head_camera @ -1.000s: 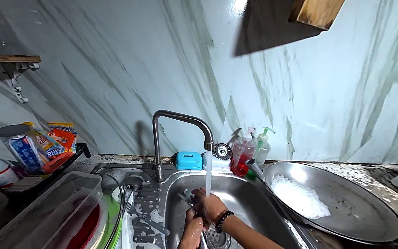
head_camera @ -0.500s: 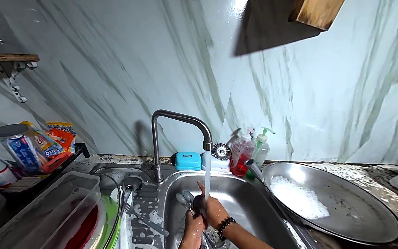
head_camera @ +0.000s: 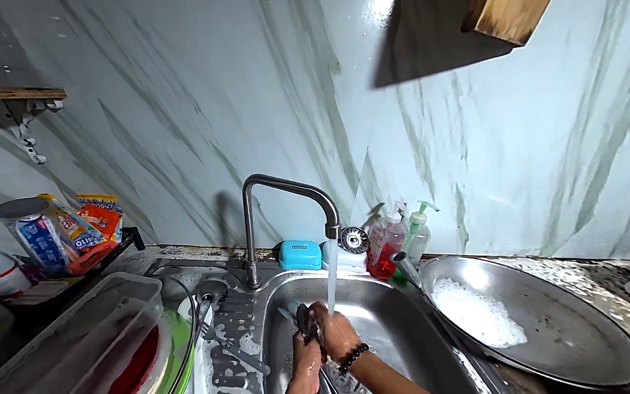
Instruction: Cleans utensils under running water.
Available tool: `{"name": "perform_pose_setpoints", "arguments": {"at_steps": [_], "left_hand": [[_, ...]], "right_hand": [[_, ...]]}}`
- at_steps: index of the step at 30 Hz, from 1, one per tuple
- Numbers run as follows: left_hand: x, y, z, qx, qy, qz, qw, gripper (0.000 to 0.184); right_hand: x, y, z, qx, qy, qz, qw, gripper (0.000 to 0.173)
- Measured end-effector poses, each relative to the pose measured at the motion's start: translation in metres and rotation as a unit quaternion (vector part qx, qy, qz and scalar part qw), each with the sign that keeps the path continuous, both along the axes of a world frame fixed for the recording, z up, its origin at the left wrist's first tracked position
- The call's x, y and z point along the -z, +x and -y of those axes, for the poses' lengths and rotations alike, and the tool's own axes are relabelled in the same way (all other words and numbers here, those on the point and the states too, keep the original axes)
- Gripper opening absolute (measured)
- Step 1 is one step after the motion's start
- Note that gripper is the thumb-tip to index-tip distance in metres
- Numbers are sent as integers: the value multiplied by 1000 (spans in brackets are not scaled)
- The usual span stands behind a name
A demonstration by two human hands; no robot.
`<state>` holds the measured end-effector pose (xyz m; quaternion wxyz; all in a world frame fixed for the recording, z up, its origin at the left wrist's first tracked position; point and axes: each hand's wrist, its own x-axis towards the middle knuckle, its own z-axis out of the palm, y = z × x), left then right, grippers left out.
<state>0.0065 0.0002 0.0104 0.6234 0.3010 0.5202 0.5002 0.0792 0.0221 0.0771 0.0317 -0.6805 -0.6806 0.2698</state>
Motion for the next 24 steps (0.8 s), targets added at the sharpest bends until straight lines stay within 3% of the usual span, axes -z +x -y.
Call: {"name": "perform_pose_setpoints", "arguments": {"at_steps": [1,5,9,11,14,18,21,23,24], "left_hand": [[4,0,-2,10,13,-12,1000,11],[8,2,-5,35,-27,10,999,30],[7,-5,-4,68,-48,57,995,21],[7,-6,-2,118,-6,24,993,14],[11,-3,0,169,89,24,981,14],[16,1,0,142,163,-17,976,24],[22,3,-2,73,155,-33,985,28],[24,2,-5,32,148,-23,988,25],[23,2,-6,21,136,-21,990,23]], "right_hand": [[-4,-1,-3,4,-4,20,1000,41],[-22,1,-8,-17,-17,79,997,51],[-1,17,-8,-109,76,-14,991,62],[-5,21,-10,-135,51,22,989,53],[-22,28,-23,-88,-3,96,991,42],[-32,32,-26,9,22,59,998,39],[-14,24,-14,63,91,-82,990,43],[-1,19,-11,43,84,-128,987,56],[-1,17,-11,29,60,-99,993,64]]}}
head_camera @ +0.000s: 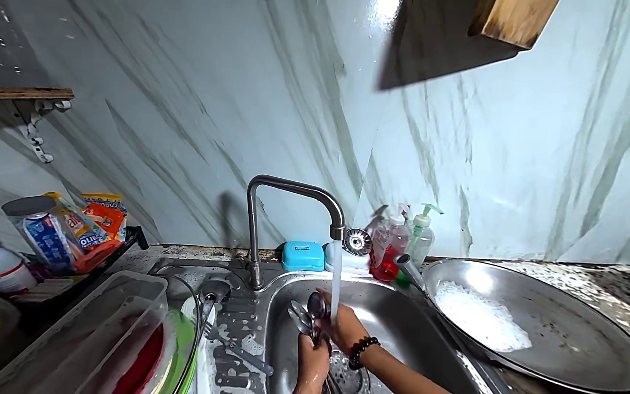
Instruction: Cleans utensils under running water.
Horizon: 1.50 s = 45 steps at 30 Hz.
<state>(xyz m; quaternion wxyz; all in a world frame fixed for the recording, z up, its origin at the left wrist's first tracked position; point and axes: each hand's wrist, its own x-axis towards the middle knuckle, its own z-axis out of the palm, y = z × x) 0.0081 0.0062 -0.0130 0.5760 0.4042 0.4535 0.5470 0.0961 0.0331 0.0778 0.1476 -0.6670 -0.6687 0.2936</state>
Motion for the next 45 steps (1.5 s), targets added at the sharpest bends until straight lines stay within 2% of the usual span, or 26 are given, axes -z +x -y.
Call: {"name": "perform_pose_setpoints", "arguments": {"at_steps": [4,7,10,13,17,20,23,26,27,29,31,33,35,38,41,43,44,45], "left_hand": [[-5,3,1,-45,-50,-19,998,11],[-5,1,-1,-85,-27,-32,996,13],[-4,-2,-3,-103,-28,-39,994,17],[-6,-3,-6,-112,-46,-41,992,21],[-10,0,3,-70,-15,-85,994,30],[-11,2,5,-51,29,-101,993,24],[-4,5,4,-20,36,-81,996,21],[0,4,2,0,34,-51,998,20],[0,4,2,7,31,-34,999,18],[-3,2,4,22,22,10,999,11],[-6,1,7,36,21,44,998,6],[-7,0,10,45,19,43,998,15],[-3,2,11,36,56,-10,998,21],[-4,-1,14,39,94,-172,980,39],[-14,-5,14,96,43,-299,949,52],[-13,-6,13,115,11,-360,926,47],[-13,-6,14,122,3,-372,920,50],[-16,-7,15,130,-3,-374,918,53]], "right_hand": [[-17,-12,-6,-46,-82,150,984,54],[-27,-22,-5,-47,-92,206,973,42],[-15,-25,-3,-11,-64,163,984,43],[5,-24,1,12,-55,76,996,60],[-10,-15,-4,10,-95,143,985,49],[-38,-10,-9,-21,-92,243,965,43],[-60,-8,-11,-29,-91,278,956,52],[-54,3,-20,4,-48,199,979,68],[-44,9,-22,-4,2,134,991,65],[-25,16,-22,-101,60,11,993,56],[-23,14,-20,-200,29,68,977,56],[-24,11,-24,-183,-26,154,971,39],[-34,8,-27,-139,-43,181,973,34],[-53,-2,-22,-70,-68,198,975,42],[-35,-6,-13,-71,-75,139,985,64],[-20,-10,-6,-113,-97,130,980,79],[-17,-12,-4,-127,-103,141,976,78],[-15,-13,-5,-126,-102,147,976,65]]}}
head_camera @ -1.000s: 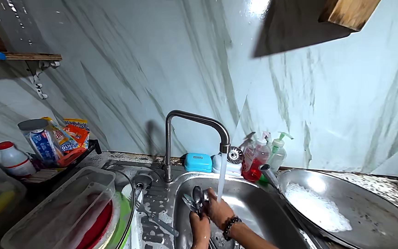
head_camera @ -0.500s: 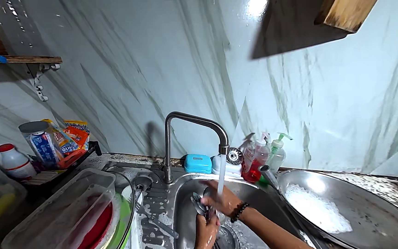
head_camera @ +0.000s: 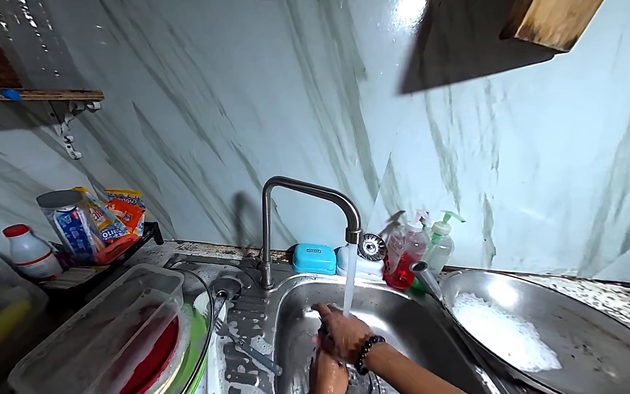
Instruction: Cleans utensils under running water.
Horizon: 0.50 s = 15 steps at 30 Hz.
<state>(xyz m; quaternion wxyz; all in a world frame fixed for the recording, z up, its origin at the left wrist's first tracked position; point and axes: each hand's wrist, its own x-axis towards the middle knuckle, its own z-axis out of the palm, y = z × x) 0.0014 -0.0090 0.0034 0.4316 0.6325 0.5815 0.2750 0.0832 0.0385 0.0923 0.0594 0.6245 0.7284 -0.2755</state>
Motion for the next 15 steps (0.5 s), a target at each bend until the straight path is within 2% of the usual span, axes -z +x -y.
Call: {"name": "perform_pose_setpoints", "arguments": {"at_steps": [2,4,7,9,10,12,13,14,15], "left_hand": [[-2,-1,-2,-3,20,46,999,48],[5,-3,-7,17,20,118,993,39],[10,-3,-10,69,-78,232,967,22],[8,-1,-9,90,-139,298,940,18],[8,-1,-9,82,-139,321,933,16],[12,-1,-11,37,-72,324,943,7],[14,-1,-13,9,-20,302,953,9],[15,-3,-14,-3,23,279,960,18],[15,-4,-14,-2,54,259,964,24]], "right_hand": [[-3,6,-8,60,9,-21,998,43],[-22,10,-13,52,46,13,997,39],[-47,9,-12,51,88,63,993,57],[-43,9,-11,76,103,55,990,63],[-34,10,-11,93,118,22,988,61],[-5,15,-7,119,184,-114,969,50],[10,16,-1,145,209,-197,947,58],[23,14,5,197,214,-288,913,76],[32,10,13,264,190,-369,871,88]]}}
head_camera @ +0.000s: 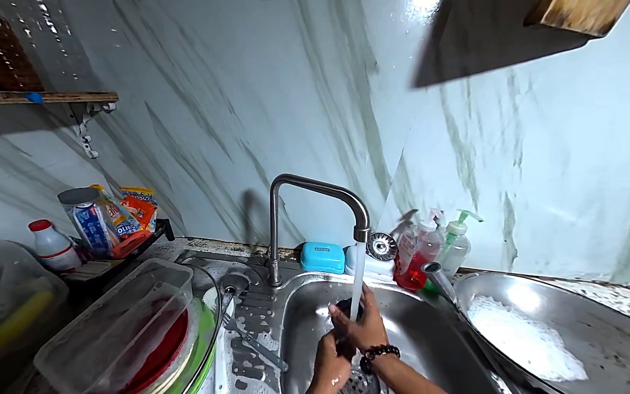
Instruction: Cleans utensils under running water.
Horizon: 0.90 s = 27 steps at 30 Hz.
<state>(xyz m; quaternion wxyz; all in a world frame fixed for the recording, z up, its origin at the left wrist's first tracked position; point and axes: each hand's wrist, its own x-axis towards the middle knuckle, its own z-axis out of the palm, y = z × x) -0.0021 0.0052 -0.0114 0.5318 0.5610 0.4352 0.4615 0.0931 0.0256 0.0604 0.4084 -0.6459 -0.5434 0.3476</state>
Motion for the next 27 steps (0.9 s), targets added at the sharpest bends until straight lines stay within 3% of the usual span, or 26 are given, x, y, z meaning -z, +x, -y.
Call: {"name": "perform_pose_setpoints", "arguments": {"at_steps": [1,2,4,5,7,9,11,13,15,18,20,22,25,27], "left_hand": [[-1,0,0,1,23,-21,1000,29],[-3,-1,2,8,35,-50,998,32],[-10,-3,5,25,33,-118,992,39],[-17,-4,5,32,9,-154,988,41],[-27,-5,2,41,-38,-210,976,36],[-33,-7,-3,50,-76,-251,964,33],[-43,-7,-3,43,-85,-268,959,33],[-53,-10,0,44,-45,-281,958,38],[-61,-19,3,77,3,-321,944,45],[-81,-46,-3,144,3,-411,900,45],[-97,-74,0,160,19,-440,884,67],[-103,-104,5,94,12,-484,870,79],[-90,-140,2,-29,-51,-586,808,74],[-74,-144,0,-26,-100,-618,779,63]], "right_hand": [[3,-6,7,42,-48,-86,994,86],[5,-11,10,82,-90,-141,983,71],[6,-10,4,81,-124,-150,978,37],[-2,-6,-2,53,-120,-124,984,30],[-24,-1,-17,23,-90,-136,986,27],[-41,-2,-28,42,-49,-245,967,22],[-39,-9,-26,36,-22,-270,962,25],[-21,-16,-11,-34,-24,-141,989,35],[-10,-24,1,-95,-54,-36,993,30],[-24,-29,0,-106,-145,-84,980,33],[-35,-26,-5,-98,-182,-125,970,34],[-36,-8,-11,-134,-189,-3,973,31],[-58,36,-4,-249,-250,255,900,44],[-70,69,13,-289,-265,348,851,53]]}}
